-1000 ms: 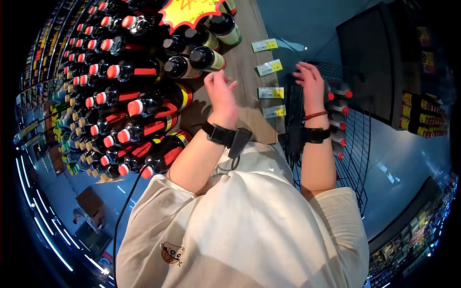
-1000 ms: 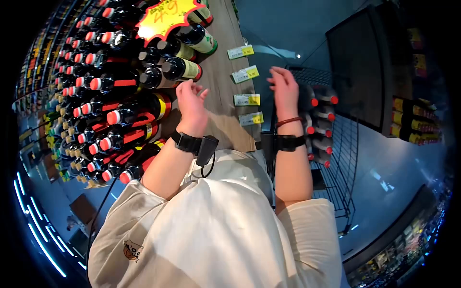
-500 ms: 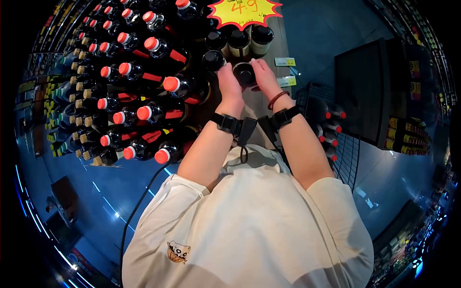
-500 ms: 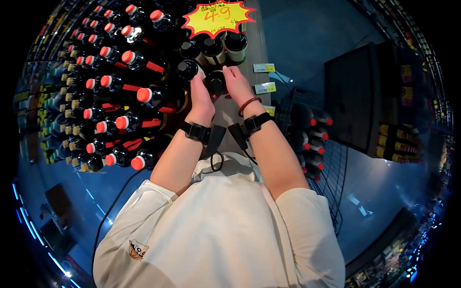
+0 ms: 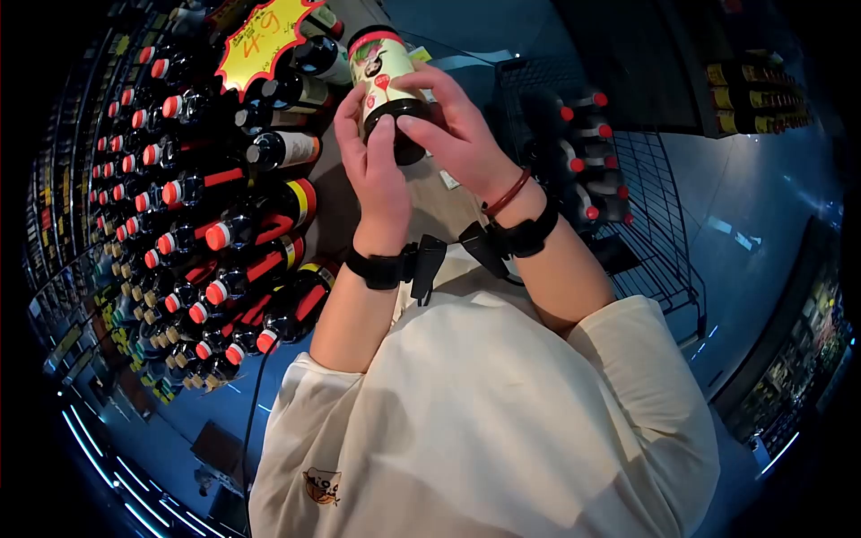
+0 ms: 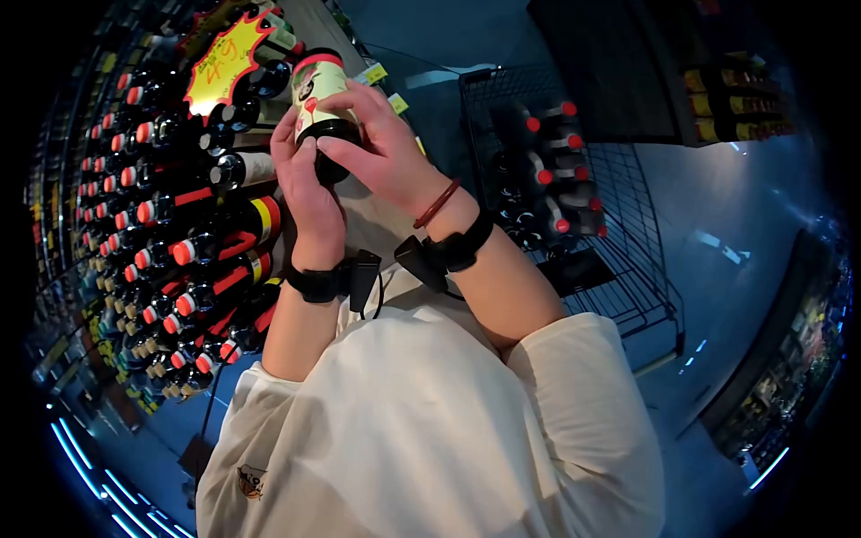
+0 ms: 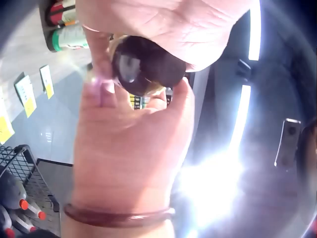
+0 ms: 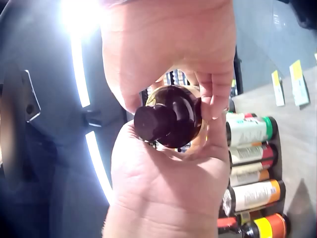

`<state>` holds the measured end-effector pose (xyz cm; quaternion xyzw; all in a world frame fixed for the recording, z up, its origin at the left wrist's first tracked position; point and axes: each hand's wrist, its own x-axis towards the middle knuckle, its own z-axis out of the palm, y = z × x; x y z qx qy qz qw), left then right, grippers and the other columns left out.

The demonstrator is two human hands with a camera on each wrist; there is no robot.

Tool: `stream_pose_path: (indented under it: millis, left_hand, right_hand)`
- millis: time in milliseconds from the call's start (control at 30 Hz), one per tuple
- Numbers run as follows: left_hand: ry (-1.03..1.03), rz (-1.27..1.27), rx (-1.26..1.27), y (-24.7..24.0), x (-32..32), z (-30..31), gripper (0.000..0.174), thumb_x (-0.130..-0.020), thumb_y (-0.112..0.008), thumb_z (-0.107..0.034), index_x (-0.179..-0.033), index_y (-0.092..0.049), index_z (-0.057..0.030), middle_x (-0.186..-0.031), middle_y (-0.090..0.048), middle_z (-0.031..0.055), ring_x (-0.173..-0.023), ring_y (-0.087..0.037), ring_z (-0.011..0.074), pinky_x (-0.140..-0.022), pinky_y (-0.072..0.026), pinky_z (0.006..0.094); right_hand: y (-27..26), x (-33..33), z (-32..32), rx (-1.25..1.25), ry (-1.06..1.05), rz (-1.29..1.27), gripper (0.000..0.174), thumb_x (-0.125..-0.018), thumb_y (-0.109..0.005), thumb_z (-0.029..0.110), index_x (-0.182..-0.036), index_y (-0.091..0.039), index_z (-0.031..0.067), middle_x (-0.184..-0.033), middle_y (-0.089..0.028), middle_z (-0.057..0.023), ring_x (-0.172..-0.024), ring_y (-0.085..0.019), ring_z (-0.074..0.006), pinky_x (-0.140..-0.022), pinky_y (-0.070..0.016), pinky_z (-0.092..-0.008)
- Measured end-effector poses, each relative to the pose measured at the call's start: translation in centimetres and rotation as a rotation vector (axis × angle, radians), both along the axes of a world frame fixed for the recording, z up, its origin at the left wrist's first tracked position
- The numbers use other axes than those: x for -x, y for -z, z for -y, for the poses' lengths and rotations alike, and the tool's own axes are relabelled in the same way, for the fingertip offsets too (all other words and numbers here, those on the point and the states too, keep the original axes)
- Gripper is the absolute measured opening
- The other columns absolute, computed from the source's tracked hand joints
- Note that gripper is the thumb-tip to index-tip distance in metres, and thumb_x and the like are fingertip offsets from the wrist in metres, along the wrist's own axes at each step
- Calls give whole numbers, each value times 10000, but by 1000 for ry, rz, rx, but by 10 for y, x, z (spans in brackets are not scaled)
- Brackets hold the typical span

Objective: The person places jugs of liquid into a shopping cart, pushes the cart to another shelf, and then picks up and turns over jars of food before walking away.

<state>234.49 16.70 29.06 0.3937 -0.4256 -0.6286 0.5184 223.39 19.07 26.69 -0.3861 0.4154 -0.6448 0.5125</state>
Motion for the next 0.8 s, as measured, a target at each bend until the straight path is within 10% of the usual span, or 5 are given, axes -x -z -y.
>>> stream_pose_path:
  millis: [200, 333, 533, 800]
  left_hand:
    - [406, 215, -62, 72, 139, -24, 490, -938, -576, -210, -1348, -455, 28, -1294, -519, 188, -1227, -507, 286, -1048, -407, 367]
    - [530, 541, -68, 140, 199, -57, 553, -937, -584, -281, -1371, -459, 38, -1300, -553, 229, -1199, -562, 282, -997, -463, 354]
    - [552, 782, -354, 241, 230, -64, 712, -875, -600, -416, -1393, -451, 50, -1298, -569, 268, -1206, -585, 318, -956, -508, 383]
    - [557, 807, -582, 318, 231, -52, 696, -853, -610, -438, -1395, -506, -14, -1217, -645, 205, -1121, -632, 276, -907, -519, 362]
  right_hand:
    - [53, 131, -71, -229, 306, 144, 459, -891, -679, 10, -1300, -493, 107, -1220, -580, -47, -1122, -566, -143, -932, -507, -297]
    - [123, 175, -108, -443, 402, 301, 399, -927, -657, 181, -1293, -507, 123, -1236, -580, -61, -1102, -582, -164, -880, -520, -302]
    - [284, 193, -121, -625, 432, 217, 355, -961, -586, 263, -1277, -528, 114, -1184, -621, -77, -1029, -617, -175, -759, -539, -301]
    - [351, 188, -97, -905, 353, 108, 410, -937, -592, 309, -1277, -525, 90, -1099, -646, -108, -954, -653, -196, -739, -539, -313]
